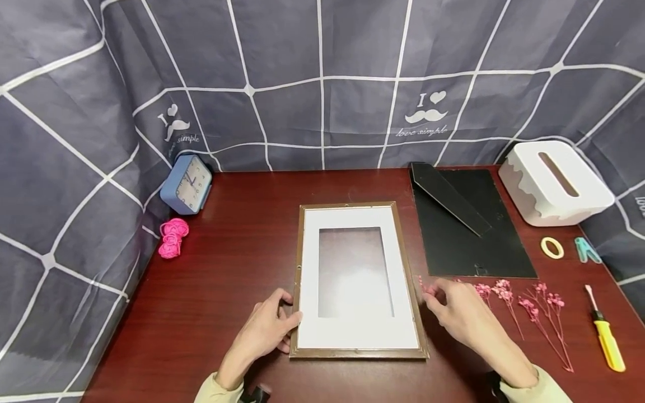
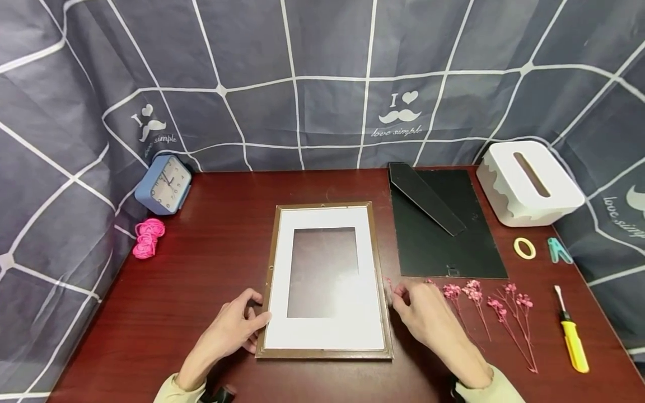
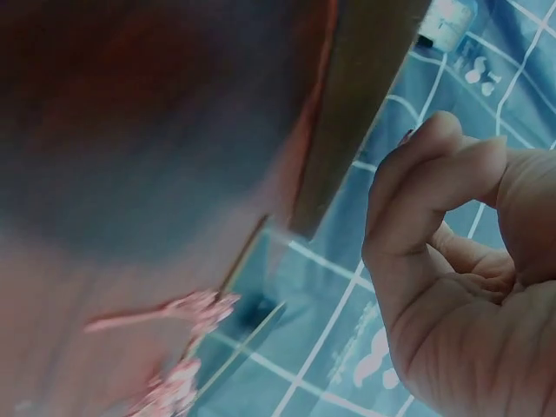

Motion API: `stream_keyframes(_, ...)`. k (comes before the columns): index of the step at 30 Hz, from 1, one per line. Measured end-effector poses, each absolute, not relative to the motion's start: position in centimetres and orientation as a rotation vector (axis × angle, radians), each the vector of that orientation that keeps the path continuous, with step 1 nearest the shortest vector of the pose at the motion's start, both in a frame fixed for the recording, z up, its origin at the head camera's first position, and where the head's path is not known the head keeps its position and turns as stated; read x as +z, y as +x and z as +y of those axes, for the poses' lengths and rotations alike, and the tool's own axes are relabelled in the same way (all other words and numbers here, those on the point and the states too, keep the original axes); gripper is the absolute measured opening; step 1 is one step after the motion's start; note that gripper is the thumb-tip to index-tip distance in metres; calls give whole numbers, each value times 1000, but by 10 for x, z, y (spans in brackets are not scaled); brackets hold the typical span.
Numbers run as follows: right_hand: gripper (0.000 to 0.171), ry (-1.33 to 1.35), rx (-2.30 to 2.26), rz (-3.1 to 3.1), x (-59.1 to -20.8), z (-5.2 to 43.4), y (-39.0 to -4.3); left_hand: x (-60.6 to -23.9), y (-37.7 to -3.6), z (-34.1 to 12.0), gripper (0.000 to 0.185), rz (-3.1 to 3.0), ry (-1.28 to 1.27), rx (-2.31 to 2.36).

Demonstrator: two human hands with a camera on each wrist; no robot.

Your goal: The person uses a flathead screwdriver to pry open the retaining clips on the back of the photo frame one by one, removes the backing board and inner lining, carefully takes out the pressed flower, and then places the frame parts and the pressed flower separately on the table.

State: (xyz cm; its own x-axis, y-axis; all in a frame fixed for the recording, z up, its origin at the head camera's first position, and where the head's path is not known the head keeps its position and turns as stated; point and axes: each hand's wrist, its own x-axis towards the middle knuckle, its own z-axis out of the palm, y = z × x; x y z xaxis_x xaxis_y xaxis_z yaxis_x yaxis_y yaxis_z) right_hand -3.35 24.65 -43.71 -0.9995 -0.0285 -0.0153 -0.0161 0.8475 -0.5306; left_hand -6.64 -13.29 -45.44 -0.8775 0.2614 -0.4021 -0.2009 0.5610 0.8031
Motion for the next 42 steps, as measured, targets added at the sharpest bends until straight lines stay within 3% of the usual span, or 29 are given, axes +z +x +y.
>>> stream_keyframes(2,11,-1,-849,2984,-439,253,-31,-454,-66,-133,40,2316,43,1269)
stream_keyframes(9,17,-19,-742,3088,-509,302,-29,-453,-67,-132,38,2319,40,1265)
stream_keyframes(12,15,-21,-767,3068,-515,312,-29,-451,-67,-132,38,2324,25,1261)
stream_keyframes(20,14,97,-749,2977,-470,302,-22,-452,-68,-130,36,2348,11,1228)
stream_keyframes(28,21,19,-695,3070,-519,327,-30,-453,-67,-129,36,2350,-1,1224)
stream_keyframes(37,15,50,-707,2997,-480,305,-27,-453,-68,-131,37,2341,13,1243)
stream_keyframes(42,16,34,-653,3007,-503,317,-30,-454,-68,-131,37,2337,16,1252)
